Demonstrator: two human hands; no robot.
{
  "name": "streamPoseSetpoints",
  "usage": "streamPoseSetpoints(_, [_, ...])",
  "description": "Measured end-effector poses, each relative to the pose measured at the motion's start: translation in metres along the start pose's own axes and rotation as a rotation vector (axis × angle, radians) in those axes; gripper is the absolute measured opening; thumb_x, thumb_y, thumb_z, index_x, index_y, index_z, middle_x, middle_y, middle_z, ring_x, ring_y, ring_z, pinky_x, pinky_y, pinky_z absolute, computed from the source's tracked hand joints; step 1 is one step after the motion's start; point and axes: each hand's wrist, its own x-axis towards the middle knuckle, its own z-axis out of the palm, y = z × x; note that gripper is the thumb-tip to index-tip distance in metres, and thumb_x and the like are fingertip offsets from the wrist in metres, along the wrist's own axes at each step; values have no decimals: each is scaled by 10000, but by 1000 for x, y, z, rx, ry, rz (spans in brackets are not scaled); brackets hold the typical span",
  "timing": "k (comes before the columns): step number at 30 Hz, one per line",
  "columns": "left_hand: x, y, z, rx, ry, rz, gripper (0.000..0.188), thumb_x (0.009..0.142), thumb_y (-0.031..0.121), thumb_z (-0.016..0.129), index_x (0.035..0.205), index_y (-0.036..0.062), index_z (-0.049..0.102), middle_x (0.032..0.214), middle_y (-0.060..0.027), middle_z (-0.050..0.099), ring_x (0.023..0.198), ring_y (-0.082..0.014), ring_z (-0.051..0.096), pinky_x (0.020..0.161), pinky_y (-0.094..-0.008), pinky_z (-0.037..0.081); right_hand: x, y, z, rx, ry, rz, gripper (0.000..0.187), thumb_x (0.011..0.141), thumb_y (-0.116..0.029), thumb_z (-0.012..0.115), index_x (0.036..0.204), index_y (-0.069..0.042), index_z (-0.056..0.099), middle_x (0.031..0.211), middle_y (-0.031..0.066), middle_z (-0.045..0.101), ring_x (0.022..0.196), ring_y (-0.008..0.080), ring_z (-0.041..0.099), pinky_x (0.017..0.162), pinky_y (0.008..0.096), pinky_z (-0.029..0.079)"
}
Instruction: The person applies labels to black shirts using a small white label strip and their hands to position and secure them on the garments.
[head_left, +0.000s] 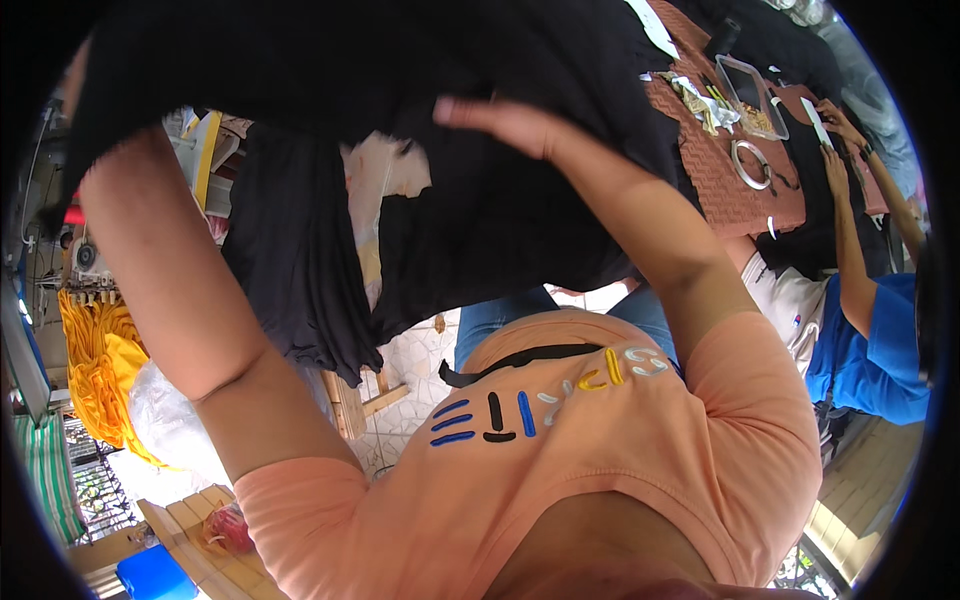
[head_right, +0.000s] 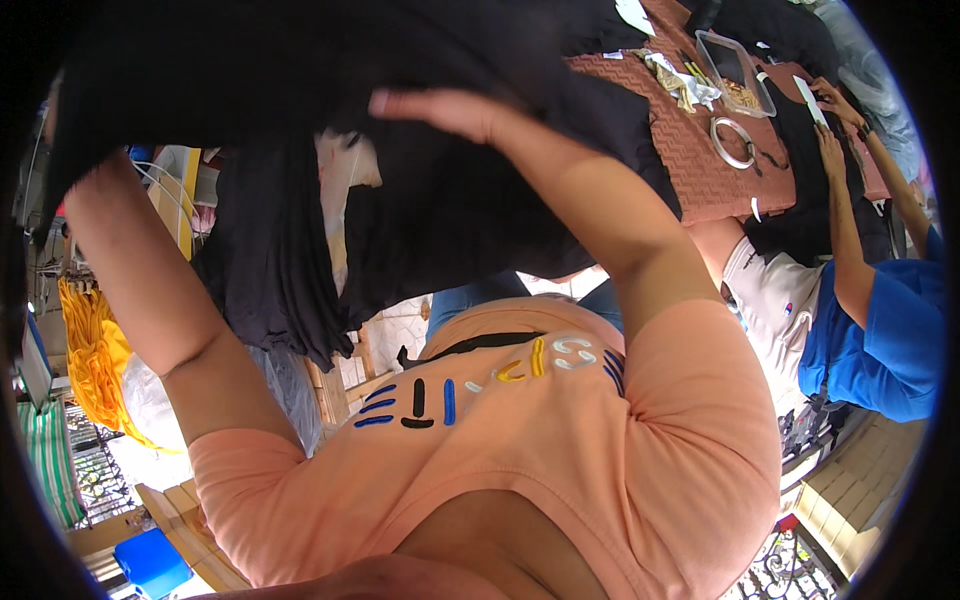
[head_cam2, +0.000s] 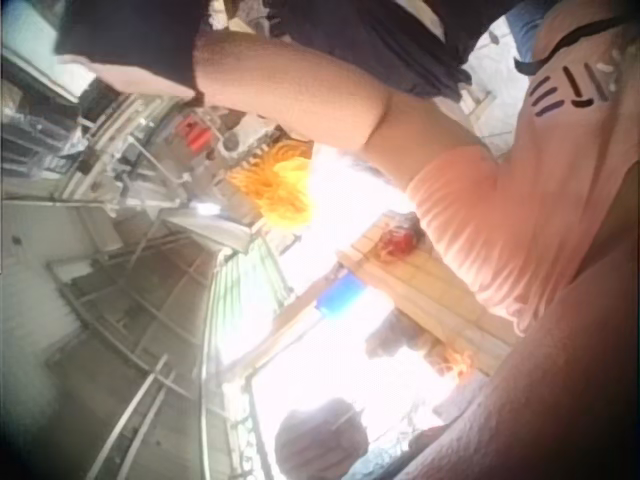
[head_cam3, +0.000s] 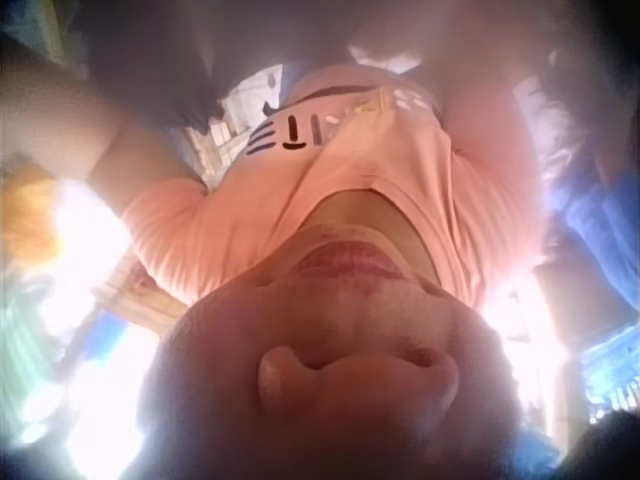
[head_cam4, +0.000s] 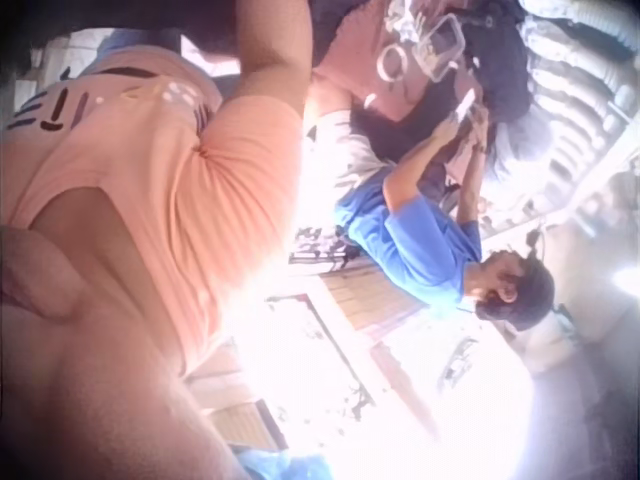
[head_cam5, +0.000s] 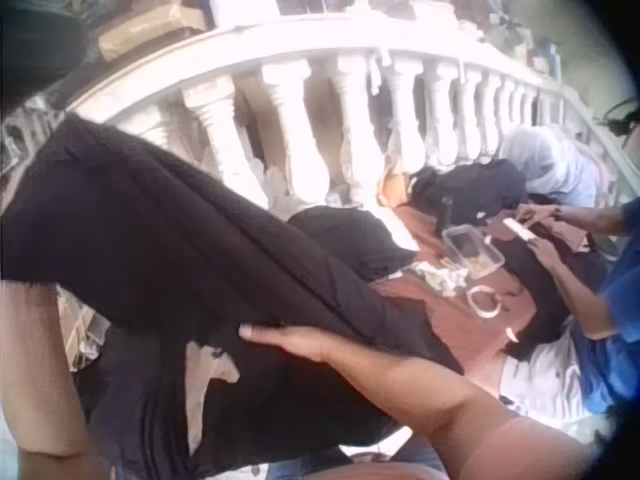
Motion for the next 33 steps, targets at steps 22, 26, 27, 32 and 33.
streamPoseSetpoints(22, [-55, 51, 171, 1438, -1272, -168, 616, 885, 572, 539, 1125, 12, 632, 1110, -183, 642, 1071, -256, 615, 943, -398, 412, -53, -240, -223, -759, -101, -210, 298, 863, -221, 689, 653, -31, 599, 571, -7, 559, 509, 128, 509, 491, 305, 386])
streamPoseSetpoints(26, [-84, -6, 153, 1800, -563, 732, 610, 841, 582, 557, 1115, 42, 631, 1121, -127, 647, 1090, -285, 589, 1023, -631, 235, -46, -215, -205, -1242, -18, -411, 374, 847, -245, 703, 563, -39, 574, 498, 8, 529, 448, 137, 488, 460, 338, 370])
streamPoseSetpoints(27, [-102, -10, 165, 1828, -723, 533, 621, 836, 579, 564, 1146, 43, 619, 1142, -127, 641, 1105, -285, 584, 1030, -631, 230, -55, -195, -192, -1350, -51, -395, 280, 827, -202, 709, 631, -22, 624, 625, 75, 606, 550, 210, 572, 532, 353, 442])
streamPoseSetpoints(32, [-208, -59, 145, 815, -1440, -220, 499, 845, 384, 672, 1178, 17, 617, 1133, -149, 658, 1083, -300, 613, 960, -371, 447, -123, -66, -142, -724, -428, -116, 452, 755, -292, 761, 1111, -42, 637, 1214, 145, 575, 1151, 310, 543, 982, 395, 417])
streamPoseSetpoints(33, [-215, -76, 145, 664, -1305, -274, 456, 858, 343, 664, 1179, 22, 620, 1129, -146, 662, 1077, -281, 619, 946, -352, 454, -138, -64, -151, -618, -490, -166, 482, 755, -289, 763, 1138, -27, 631, 1212, 162, 576, 1171, 322, 537, 1008, 408, 403])
